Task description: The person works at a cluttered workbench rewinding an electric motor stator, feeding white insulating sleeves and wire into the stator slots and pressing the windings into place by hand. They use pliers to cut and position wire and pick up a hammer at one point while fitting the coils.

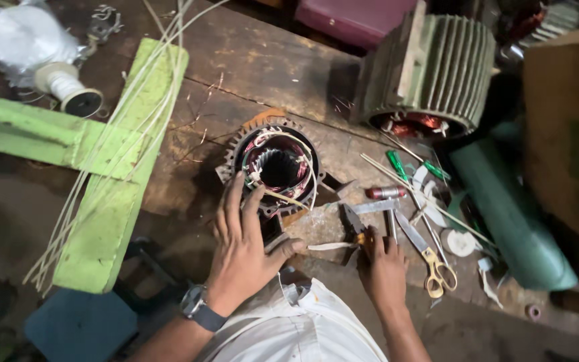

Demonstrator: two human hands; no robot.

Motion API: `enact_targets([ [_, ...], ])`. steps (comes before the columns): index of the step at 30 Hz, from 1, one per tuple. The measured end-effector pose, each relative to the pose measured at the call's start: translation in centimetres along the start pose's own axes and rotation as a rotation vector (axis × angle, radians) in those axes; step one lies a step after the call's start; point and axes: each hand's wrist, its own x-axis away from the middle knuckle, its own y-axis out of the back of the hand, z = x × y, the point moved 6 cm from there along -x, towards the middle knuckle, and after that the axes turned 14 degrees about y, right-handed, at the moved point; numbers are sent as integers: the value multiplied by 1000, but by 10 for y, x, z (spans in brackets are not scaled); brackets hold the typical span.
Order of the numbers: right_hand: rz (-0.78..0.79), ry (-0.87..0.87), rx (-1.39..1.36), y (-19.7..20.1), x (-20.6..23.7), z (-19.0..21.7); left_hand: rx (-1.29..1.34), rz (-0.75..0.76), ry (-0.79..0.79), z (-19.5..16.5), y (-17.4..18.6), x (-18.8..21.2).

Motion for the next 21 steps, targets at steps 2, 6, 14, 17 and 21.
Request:
enact_targets([
  [2, -10, 29, -51, 5, -20, -3, 8, -55, 56, 0, -6, 4],
  [6, -65, 150, -351, 33, -66, -1, 100, -167, 151, 4, -14, 9],
  [14, -55, 455, -634, 86, -117, 51, 141, -156, 73, 12, -6, 11],
  [17, 203, 197, -511, 78, -96, 50, 200, 3, 13, 17, 14, -1],
  [21, 20, 454, -509, 111, -85, 66, -3, -1, -88, 6, 27, -3],
])
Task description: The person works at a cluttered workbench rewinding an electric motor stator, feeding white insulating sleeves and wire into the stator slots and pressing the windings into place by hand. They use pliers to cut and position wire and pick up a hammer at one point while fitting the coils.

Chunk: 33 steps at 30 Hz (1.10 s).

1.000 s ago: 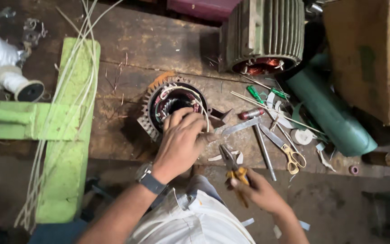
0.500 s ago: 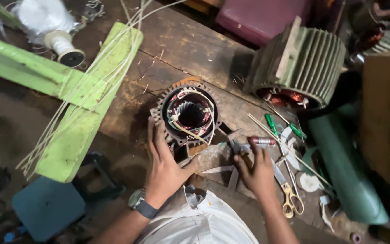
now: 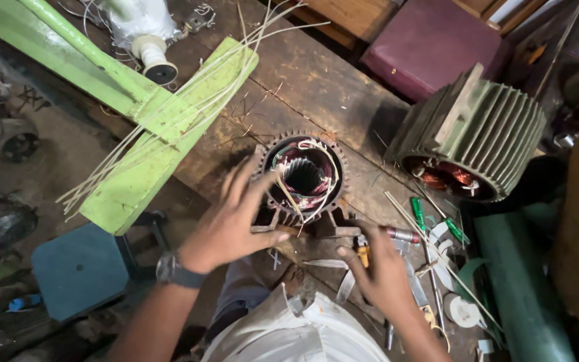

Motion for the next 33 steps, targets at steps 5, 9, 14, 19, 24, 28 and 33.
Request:
enact_targets([
  [5, -185, 327, -13, 32, -21, 35, -233, 36, -269, -32, -19, -2],
  [9, -32, 559, -70, 20, -55, 57, 4, 71, -304, -34, -10, -20],
  [14, 61, 611, -31, 9, -84, 57, 127, 122, -149, -25, -3, -32],
  [19, 43, 499, -99, -1, -93, 41, 361, 95, -171, -16, 2, -34],
  [24, -4, 449, -169, -16, -95, 34, 350, 75, -168, -6, 1, -41],
  [28, -29, 370, -149, -14, -96, 26, 371, 110, -113, -5, -5, -47],
  [33, -62, 360, -216, -6, -92, 19, 331, 163, -77, -8, -13, -51],
])
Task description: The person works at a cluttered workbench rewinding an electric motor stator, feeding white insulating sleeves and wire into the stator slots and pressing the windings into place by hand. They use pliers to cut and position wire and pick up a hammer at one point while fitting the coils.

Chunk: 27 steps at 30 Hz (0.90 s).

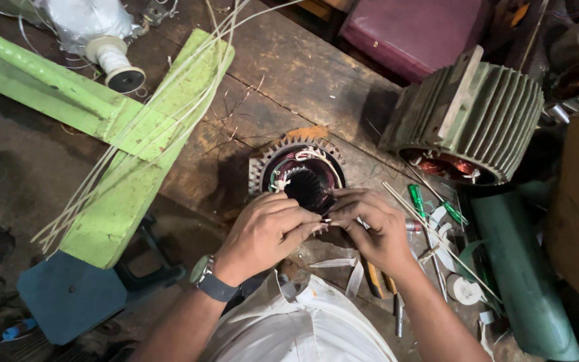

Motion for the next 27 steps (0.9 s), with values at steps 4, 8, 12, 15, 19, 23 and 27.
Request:
enact_targets([
  [4, -41, -78, -60, -2, 7, -6, -11, 3, 45, 0, -3, -4],
  [8, -78, -99, -91, -3, 11, -6, -15, 27, 57, 0, -6, -5],
  [12, -90, -106, -85, -4, 12, -3, -10, 42, 59, 0, -6, -5],
  [15, -97, -87, -84, -5, 9, 2, -28, 56, 48, -1, -7, -6],
  [19, -64, -48, -24, -6, 6, 9, -95, 48, 36, -7, -7, -6],
  [23, -43, -20, -17, -6, 4, 12, -164, -23, 7, -18, 3, 4],
  [27, -49, -15, 22, -7, 3, 12, -256, -85, -11, -23, 13, 16],
])
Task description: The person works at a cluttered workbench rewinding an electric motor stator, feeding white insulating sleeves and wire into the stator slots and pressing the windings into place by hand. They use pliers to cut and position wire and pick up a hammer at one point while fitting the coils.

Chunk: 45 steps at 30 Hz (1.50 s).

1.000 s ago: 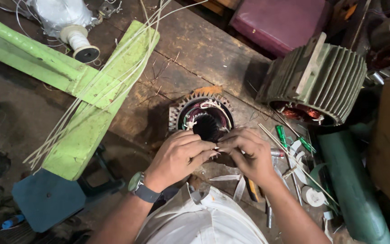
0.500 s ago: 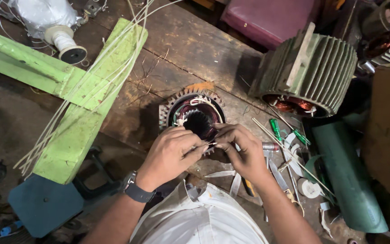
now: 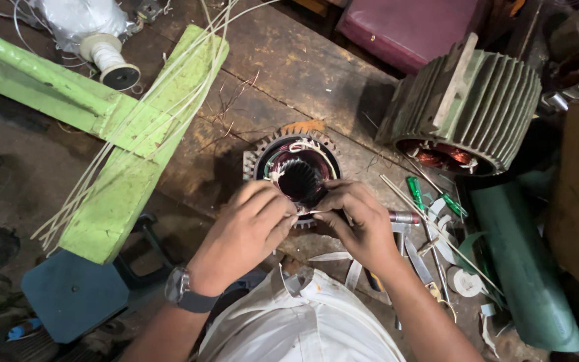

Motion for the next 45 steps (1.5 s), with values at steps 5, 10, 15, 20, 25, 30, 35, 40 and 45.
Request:
enact_targets([
  [5, 66, 64, 101, -4, -2, 4, 56, -2, -6, 3, -2, 6],
  [10, 154, 87, 208, -7, -5, 8, 54, -11, -24, 4, -4, 8],
  [15, 165, 155, 340, -10, -7, 15, 69, 0, -16, 5, -5, 7],
  [20, 205, 169, 354, -8, -6, 16, 63, 0, -39, 3, -4, 8],
  [25, 121, 68, 254, 9, -2, 14, 112, 37, 83, 11, 1, 4],
  [30, 72, 9, 274, 18, 4, 15, -101, -32, -37, -5, -12, -3],
  [35, 88, 38, 292, 18, 7, 15, -85, 0, -73, -21, -32, -6],
  [40, 22, -3, 170, 26, 6, 10, -134, 50, 27, -24, -39, -12],
  [45, -5, -10, 97, 32, 8, 7, -123, -68, -21, -33, -27, -8],
])
